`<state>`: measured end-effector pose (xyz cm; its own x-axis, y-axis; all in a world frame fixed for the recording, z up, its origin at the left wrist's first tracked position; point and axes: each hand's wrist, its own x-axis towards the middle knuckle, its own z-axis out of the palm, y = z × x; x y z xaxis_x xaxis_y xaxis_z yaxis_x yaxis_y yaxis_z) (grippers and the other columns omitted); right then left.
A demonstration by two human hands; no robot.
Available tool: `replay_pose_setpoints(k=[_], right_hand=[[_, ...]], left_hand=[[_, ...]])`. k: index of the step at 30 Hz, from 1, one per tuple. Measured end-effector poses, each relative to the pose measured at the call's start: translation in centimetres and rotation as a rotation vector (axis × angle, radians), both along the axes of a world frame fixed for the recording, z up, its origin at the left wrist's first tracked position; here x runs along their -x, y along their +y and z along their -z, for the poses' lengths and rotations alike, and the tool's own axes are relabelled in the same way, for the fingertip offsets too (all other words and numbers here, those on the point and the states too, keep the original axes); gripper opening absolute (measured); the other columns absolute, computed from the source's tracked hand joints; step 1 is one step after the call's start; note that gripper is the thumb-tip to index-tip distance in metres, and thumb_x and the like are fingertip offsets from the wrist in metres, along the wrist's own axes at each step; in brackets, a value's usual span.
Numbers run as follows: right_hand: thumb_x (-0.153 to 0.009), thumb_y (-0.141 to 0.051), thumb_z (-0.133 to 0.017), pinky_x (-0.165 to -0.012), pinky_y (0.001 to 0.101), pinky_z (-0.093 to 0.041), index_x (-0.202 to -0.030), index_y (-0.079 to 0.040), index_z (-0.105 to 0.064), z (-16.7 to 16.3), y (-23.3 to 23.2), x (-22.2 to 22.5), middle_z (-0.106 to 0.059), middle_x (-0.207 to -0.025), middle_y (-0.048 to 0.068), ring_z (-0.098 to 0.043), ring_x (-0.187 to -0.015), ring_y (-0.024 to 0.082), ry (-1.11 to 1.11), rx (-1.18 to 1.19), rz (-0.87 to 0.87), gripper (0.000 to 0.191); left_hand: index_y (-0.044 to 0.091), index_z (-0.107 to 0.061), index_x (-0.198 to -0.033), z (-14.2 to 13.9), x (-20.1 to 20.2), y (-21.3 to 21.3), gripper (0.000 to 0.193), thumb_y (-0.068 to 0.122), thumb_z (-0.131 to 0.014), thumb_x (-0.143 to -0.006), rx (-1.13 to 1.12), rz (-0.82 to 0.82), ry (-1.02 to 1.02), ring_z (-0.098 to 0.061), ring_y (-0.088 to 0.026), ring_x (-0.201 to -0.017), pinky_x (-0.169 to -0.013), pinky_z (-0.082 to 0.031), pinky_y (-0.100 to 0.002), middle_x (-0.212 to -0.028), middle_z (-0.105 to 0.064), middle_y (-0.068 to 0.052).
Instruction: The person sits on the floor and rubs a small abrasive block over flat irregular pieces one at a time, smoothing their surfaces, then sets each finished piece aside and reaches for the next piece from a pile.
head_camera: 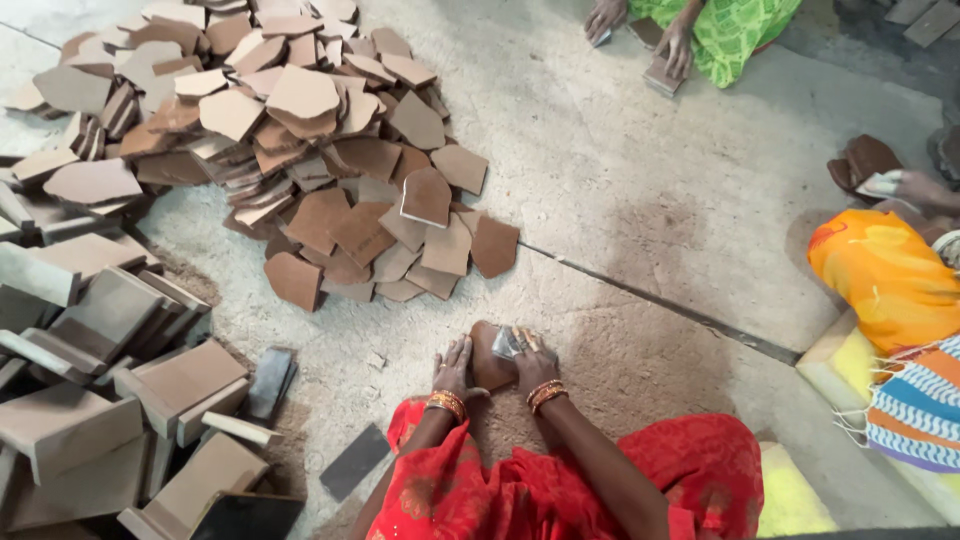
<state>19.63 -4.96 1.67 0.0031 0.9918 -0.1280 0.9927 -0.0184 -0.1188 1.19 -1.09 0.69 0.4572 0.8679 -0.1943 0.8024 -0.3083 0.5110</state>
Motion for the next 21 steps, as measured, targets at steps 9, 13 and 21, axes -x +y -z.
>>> replay_pose_setpoints(k=[9,13,21], right_hand=[[-0.096,-0.005,-0.051,-0.115,0.0473,-0.045,-0.139,-0.011,-0.063,1.3,-7.8,0.3,-0.046,-0.153,0.02,-0.053,-0.136,0.04,0.095,-0.104,-0.024,0.045],[-0.1,-0.012,-0.049,-0.123,0.0461,-0.036,-0.135,-0.014,-0.061,1.4,-4.3,1.2,-0.048,-0.154,0.015,-0.04,-0.15,0.038,-0.159,0.115,0.009,0.037],[-0.09,-0.002,-0.052,-0.121,0.047,-0.03,-0.153,-0.005,-0.04,0.6,-1.6,1.7,-0.037,-0.16,0.018,-0.035,-0.148,0.038,0.03,-0.147,0.013,0.064]], left_hand=[[0.02,-0.011,-0.164,1.1,0.0,-0.2,0.14,0.054,-0.093,-0.056,0.0,-0.011,-0.013,-0.016,-0.026,-0.157,-0.125,-0.013,-0.056,-0.172,-0.014,0.0],[0.019,-0.011,-0.163,1.2,-0.1,-0.2,0.14,0.054,-0.094,-0.055,0.008,-0.015,-0.017,-0.016,-0.026,-0.157,-0.125,-0.013,-0.056,-0.171,-0.014,-0.001],[0.02,-0.01,-0.162,0.5,0.0,-0.2,0.141,0.052,-0.095,-0.054,0.041,-0.011,-0.01,-0.015,-0.025,-0.157,-0.126,-0.01,-0.056,-0.171,-0.013,0.0]])
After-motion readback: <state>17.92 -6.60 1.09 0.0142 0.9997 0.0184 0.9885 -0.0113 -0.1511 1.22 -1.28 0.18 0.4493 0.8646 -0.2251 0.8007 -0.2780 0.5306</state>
